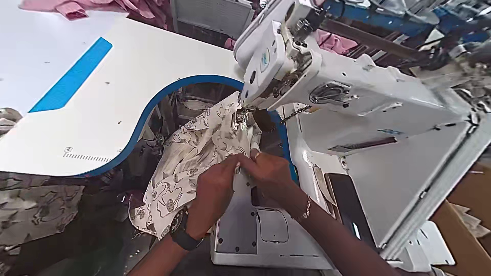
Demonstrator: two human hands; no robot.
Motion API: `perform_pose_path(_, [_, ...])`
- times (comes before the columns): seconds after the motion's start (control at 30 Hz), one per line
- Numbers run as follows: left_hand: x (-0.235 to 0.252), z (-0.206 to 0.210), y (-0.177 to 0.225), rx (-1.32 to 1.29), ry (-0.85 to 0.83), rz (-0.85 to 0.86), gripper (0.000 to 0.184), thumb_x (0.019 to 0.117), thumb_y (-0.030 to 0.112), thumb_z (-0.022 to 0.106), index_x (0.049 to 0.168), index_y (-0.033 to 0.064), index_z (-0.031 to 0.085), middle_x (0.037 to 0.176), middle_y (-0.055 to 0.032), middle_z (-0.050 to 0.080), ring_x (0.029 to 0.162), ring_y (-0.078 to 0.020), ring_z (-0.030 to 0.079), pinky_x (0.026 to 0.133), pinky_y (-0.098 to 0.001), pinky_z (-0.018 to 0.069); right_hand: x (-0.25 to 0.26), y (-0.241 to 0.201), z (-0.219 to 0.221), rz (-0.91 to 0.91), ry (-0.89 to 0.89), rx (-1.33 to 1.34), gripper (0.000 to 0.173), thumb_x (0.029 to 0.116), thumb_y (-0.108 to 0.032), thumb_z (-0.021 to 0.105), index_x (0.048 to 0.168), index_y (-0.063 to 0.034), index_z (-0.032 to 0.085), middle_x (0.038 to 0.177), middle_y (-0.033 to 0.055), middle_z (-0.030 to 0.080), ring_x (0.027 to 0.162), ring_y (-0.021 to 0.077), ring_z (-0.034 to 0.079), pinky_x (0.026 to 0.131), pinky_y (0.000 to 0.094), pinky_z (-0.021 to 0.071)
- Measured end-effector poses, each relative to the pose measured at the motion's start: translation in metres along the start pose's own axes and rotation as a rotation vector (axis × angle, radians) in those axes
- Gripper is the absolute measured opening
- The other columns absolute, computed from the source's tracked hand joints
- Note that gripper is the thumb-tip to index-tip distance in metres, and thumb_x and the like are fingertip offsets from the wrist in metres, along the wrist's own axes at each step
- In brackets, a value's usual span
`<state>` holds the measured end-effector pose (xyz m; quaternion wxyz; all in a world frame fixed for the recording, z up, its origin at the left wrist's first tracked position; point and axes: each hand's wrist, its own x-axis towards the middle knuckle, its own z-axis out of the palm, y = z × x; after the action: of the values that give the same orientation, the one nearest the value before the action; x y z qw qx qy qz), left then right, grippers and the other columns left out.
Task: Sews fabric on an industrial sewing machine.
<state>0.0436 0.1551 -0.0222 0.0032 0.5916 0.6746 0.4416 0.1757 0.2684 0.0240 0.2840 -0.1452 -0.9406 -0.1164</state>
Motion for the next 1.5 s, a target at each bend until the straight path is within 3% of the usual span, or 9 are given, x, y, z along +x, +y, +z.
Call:
perform_pose_path(0.17, [-0.046, -0.078, -0.039, -0.002, -0.308, -0.413, 0.01, 0.0828, 0.014, 0.071, 0.087, 0.0059, 0.076, 0.068, -0.0078, 0.069, 0.059, -0.0231, 0.066, 0.056, -0.0486, 0.0506, 0.024, 0.032, 0.008, 0.207, 0.08, -0.007, 0.018, 0.0889, -0.006, 0.057, 0.086, -0.0045, 0.074, 0.06, 0.0102, 0.055, 0.045, 0.0249, 0.053, 0.038, 0.0357, 0.0343])
perform_pose_path(0.27, [-0.04, -0.12, 0.021, -0.386, -0.723, -0.191, 0.024, 0.0937, 0.018, 0.069, 0.08, -0.0013, 0.07, 0.064, -0.0121, 0.066, 0.057, -0.0233, 0.065, 0.054, -0.0431, 0.0511, 0.001, 0.015, 0.025, 0.261, -0.059, 0.138, 0.014, 0.0864, -0.004, 0.057, 0.087, -0.0018, 0.071, 0.061, 0.0108, 0.059, 0.049, 0.0273, 0.06, 0.039, 0.0395, 0.0417])
perform_pose_path(0.47, [0.057, 0.002, -0.009, -0.153, -0.32, -0.283, 0.026, 0.1048, 0.017, 0.055, 0.118, -0.0045, 0.061, 0.089, -0.0173, 0.069, 0.079, -0.0321, 0.069, 0.074, -0.0531, 0.0555, 0.008, 0.012, -0.018, 0.681, -0.449, 0.364, 0.042, 0.096, -0.025, 0.068, 0.131, -0.0012, 0.062, 0.084, 0.0174, 0.069, 0.076, 0.0377, 0.068, 0.068, 0.0568, 0.0527])
perform_pose_path(0.6, [0.06, 0.026, 0.004, -0.076, -0.299, -0.382, 0.049, 0.1049, 0.026, 0.053, 0.146, -0.0005, 0.049, 0.119, -0.0242, 0.069, 0.085, -0.0403, 0.072, 0.075, -0.0578, 0.0549, -0.008, 0.079, -0.037, 0.923, -0.272, 0.193, 0.024, 0.1005, -0.017, 0.062, 0.103, 0.0047, 0.072, 0.088, 0.0257, 0.07, 0.088, 0.0442, 0.068, 0.078, 0.0655, 0.0476])
perform_pose_path(0.7, [0.069, 0.034, -0.012, -0.186, -0.185, -0.35, 0.069, 0.0983, 0.028, 0.067, 0.153, 0.0, 0.036, 0.118, -0.0239, 0.068, 0.088, -0.0399, 0.071, 0.076, -0.06, 0.0554, -0.011, 0.067, -0.025, 0.843, -0.054, 0.257, 0.021, 0.0993, -0.018, 0.061, 0.099, -0.0018, 0.074, 0.085, 0.0124, 0.072, 0.08, 0.0231, 0.068, 0.072, 0.0478, 0.0512])
perform_pose_path(0.83, [0.067, 0.033, -0.034, -0.095, -0.084, 0.015, 0.036, 0.0956, 0.033, 0.069, 0.104, -0.0027, 0.069, 0.131, -0.0278, 0.062, 0.095, -0.0353, 0.073, 0.071, -0.0476, 0.0598, -0.006, 0.029, 0.007, 0.568, 0.032, 0.492, 0.02, 0.0899, -0.012, 0.061, 0.091, -0.0033, 0.079, 0.096, 0.0109, 0.078, 0.089, 0.0136, 0.074, 0.079, 0.0269, 0.0573])
perform_pose_path(0.97, [0.05, 0.024, -0.014, 0.096, -0.18, 0.036, 0.033, 0.0978, 0.01, 0.056, 0.127, 0.0039, 0.07, 0.15, -0.0251, 0.052, 0.137, -0.0455, 0.051, 0.105, -0.0587, 0.0467, -0.012, 0.035, 0.011, 0.558, -0.078, 0.721, 0.019, 0.0901, -0.011, 0.056, 0.085, -0.003, 0.073, 0.123, 0.0107, 0.074, 0.096, 0.0031, 0.071, 0.081, 0.0186, 0.054])
perform_pose_path(1.33, [0.061, 0.024, -0.03, 0.012, -0.237, 0.112, 0.032, 0.1017, 0.017, 0.049, 0.121, 0.0003, 0.069, 0.143, -0.0173, 0.061, 0.137, -0.0379, 0.053, 0.105, -0.0511, 0.0487, -0.011, 0.035, 0.006, 0.407, -0.231, 0.661, 0.017, 0.0823, -0.013, 0.058, 0.069, -0.0031, 0.058, 0.139, 0.0183, 0.064, 0.077, 0.0087, 0.067, 0.06, 0.0241, 0.0495])
perform_pose_path(1.5, [0.056, 0.024, -0.028, -0.216, -0.22, -0.006, 0.046, 0.0945, 0.009, 0.054, 0.137, -0.0093, 0.054, 0.139, -0.0235, 0.061, 0.131, -0.0346, 0.06, 0.104, -0.0426, 0.0525, 0.0, 0.025, 0.026, 0.629, -0.172, 0.963, 0.017, 0.0865, -0.016, 0.067, 0.076, -0.0041, 0.062, 0.131, 0.0152, 0.065, 0.093, -0.0042, 0.06, 0.077, 0.0113, 0.0467])
